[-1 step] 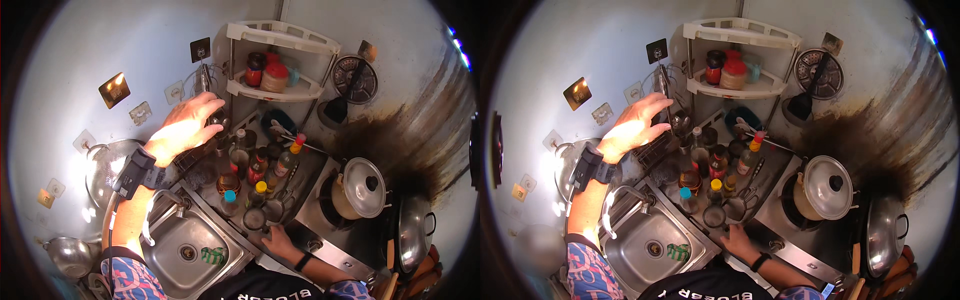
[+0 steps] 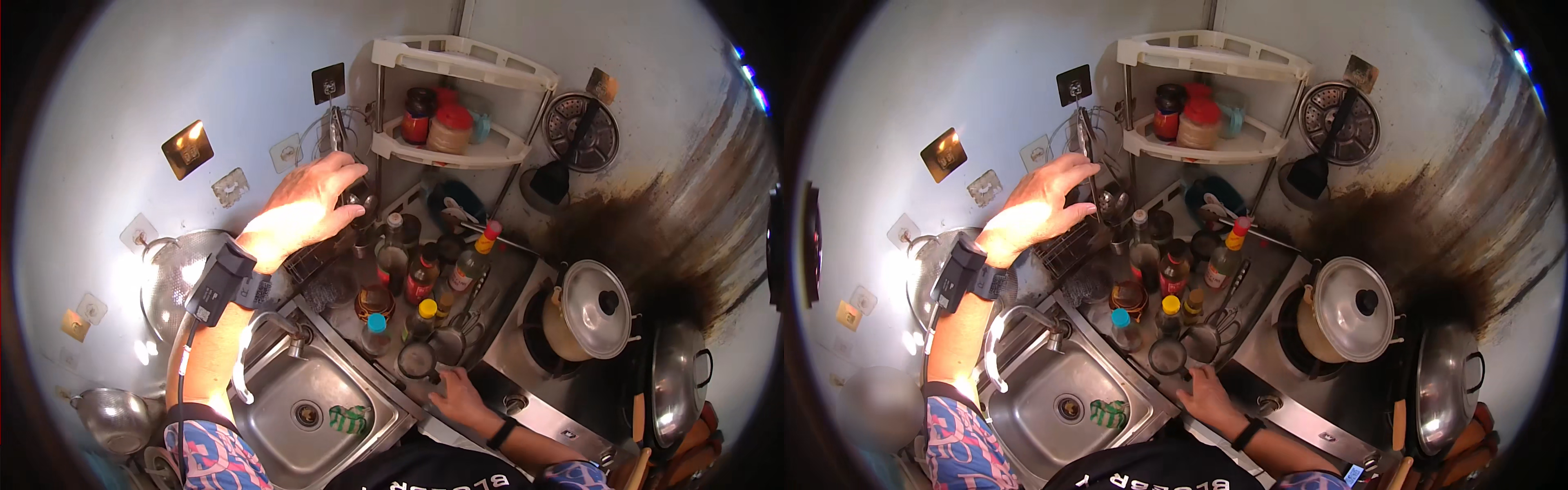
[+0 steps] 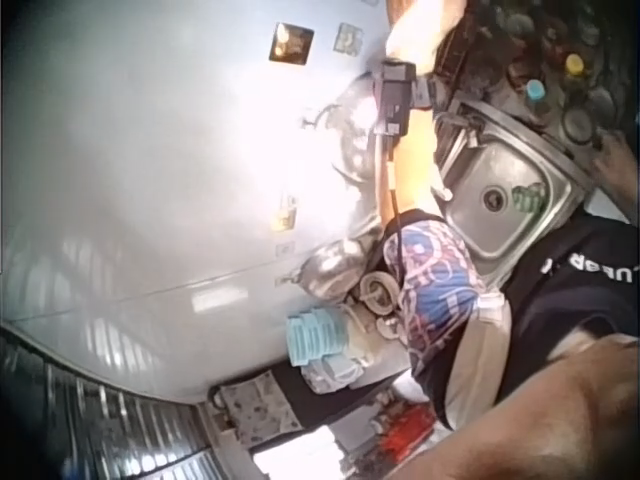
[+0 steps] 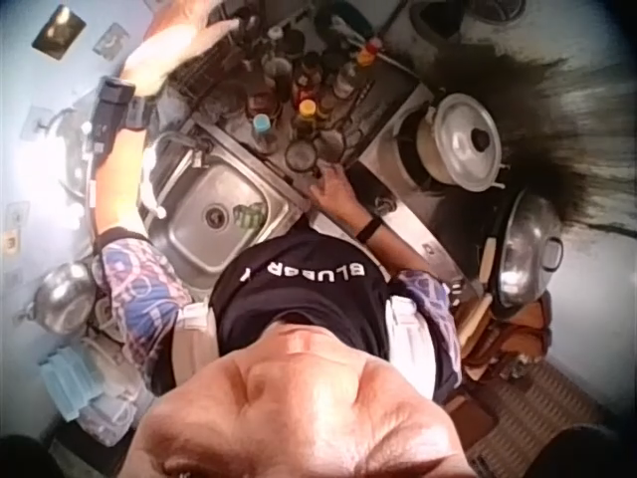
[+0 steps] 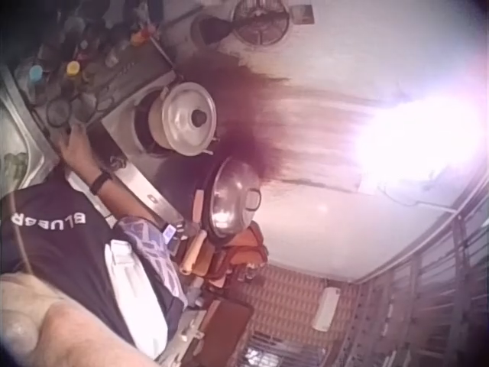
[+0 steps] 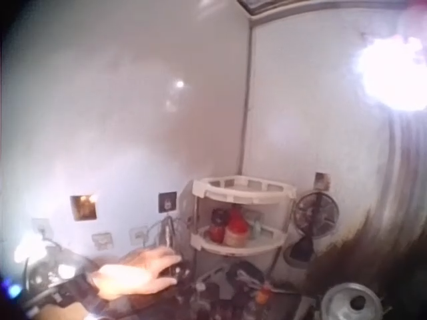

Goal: The recorder is disassembling a multi-tier plastic corner shelf by removing bottles and pulling out the metal support rods.

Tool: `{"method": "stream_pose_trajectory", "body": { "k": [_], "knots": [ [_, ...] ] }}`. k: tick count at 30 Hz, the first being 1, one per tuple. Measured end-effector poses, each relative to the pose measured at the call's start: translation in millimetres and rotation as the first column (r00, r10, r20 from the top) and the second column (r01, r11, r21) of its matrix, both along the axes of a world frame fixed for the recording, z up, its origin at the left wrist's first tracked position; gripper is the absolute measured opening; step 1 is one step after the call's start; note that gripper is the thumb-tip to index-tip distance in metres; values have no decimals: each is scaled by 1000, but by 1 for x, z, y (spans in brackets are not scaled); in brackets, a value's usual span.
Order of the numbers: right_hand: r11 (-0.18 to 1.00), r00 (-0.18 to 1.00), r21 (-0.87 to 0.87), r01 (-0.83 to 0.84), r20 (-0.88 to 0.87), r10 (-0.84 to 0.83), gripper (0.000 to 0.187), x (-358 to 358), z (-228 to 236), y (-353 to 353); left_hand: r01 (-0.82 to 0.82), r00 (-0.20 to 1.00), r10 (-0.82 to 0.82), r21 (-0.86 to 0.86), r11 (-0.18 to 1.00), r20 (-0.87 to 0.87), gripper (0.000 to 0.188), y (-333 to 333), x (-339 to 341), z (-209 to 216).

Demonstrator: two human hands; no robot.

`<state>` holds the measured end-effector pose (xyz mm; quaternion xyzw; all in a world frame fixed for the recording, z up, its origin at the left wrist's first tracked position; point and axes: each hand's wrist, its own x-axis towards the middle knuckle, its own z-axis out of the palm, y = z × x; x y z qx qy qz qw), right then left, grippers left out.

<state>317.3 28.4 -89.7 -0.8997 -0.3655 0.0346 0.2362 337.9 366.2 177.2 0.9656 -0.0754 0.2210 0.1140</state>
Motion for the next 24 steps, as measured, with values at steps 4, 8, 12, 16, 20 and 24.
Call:
{"method": "stream_pose_trajectory", "body": {
  "k": [4, 8, 12, 16, 20, 24],
  "knots": [
    [973, 794, 66, -223, -567, 220, 31, 47, 129, 2, -47, 999, 48, 76, 996, -10, 46, 15, 13, 6],
    [946, 782, 100, -307, -540, 311, 30, 134, 220, 16, -112, 993, 114, 131, 985, -6, 46, 19, 19, 23],
    [987, 905, 126, -102, -400, 145, 34, 238, 253, 39, -89, 994, 82, 102, 991, 77, 45, 9, 22, 18],
    [914, 994, 395, 97, -80, -70, 43, 351, 228, 83, -30, 999, 30, 36, 999, -17, 47, 0, 6, 4],
    [900, 960, 383, 208, 97, -263, 49, 425, 213, 134, -45, 992, 58, 119, 992, -114, 45, -10, -20, 3],
    [950, 948, 175, 260, 143, -286, 46, 451, 197, 179, -114, 970, 138, 127, 985, -199, 45, 1, -35, -6]
  ]
}}
